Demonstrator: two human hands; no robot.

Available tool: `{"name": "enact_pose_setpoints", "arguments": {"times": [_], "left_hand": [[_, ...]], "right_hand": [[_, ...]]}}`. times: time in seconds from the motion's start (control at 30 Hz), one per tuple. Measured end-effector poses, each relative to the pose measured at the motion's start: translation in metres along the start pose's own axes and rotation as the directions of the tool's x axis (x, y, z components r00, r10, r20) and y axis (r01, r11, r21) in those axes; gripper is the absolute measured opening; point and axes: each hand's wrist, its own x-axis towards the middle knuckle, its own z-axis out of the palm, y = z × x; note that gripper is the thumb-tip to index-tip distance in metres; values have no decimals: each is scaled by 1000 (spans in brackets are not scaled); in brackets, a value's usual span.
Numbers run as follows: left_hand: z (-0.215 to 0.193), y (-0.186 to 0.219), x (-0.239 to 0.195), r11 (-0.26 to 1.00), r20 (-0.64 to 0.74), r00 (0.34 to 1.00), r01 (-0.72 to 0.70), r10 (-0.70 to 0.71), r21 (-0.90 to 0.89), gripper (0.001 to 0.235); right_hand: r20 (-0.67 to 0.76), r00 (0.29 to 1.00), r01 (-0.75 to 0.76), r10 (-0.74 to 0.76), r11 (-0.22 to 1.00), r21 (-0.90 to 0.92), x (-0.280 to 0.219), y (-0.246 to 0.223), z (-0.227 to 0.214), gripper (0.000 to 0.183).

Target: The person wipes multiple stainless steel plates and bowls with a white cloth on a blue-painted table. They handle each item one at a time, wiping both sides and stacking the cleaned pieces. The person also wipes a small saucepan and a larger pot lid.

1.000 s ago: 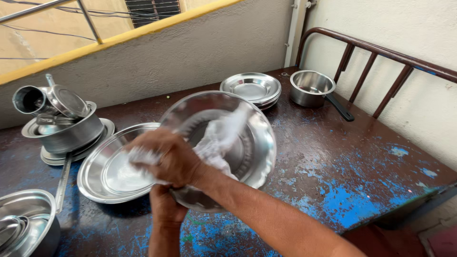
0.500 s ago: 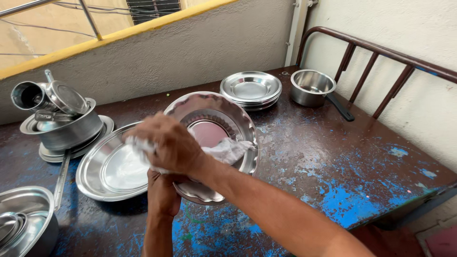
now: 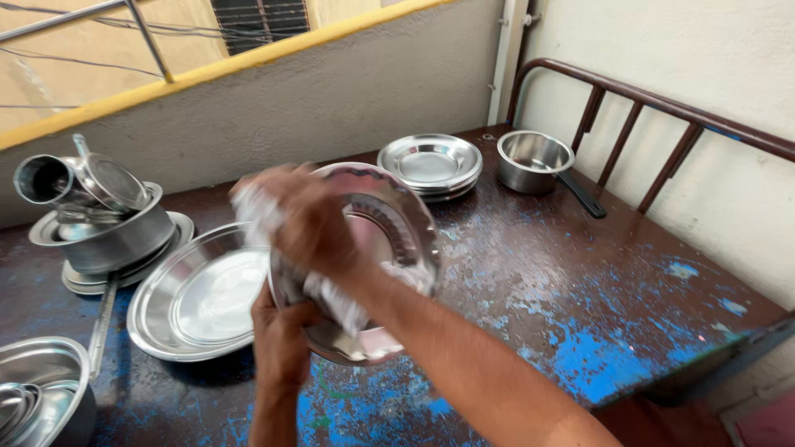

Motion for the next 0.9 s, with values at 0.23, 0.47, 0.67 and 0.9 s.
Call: {"name": "enact_pose_setpoints", "arguments": {"times": [0.23,0.47,0.67,0.9], "left_hand": [[-1,-11,5,963,88,987,-151,134,225,68],[-8,-12,-8,926,100,964,-265,247,268,63],[18,-10,-14,988,126,980,-155,153,10,64],[-20,1,13,982,266,954,169,-140,-89,67]], "right_hand": [[-62,992,-114,112,993,-40,0,-4,-20,22],[-203,911,-383,358,919,-94,34,36,-31,28],[-200,798,-578,568,816,12,34,46,-59,32],[53,988,-145,142,988,56,20,-21,-37,31]]}}
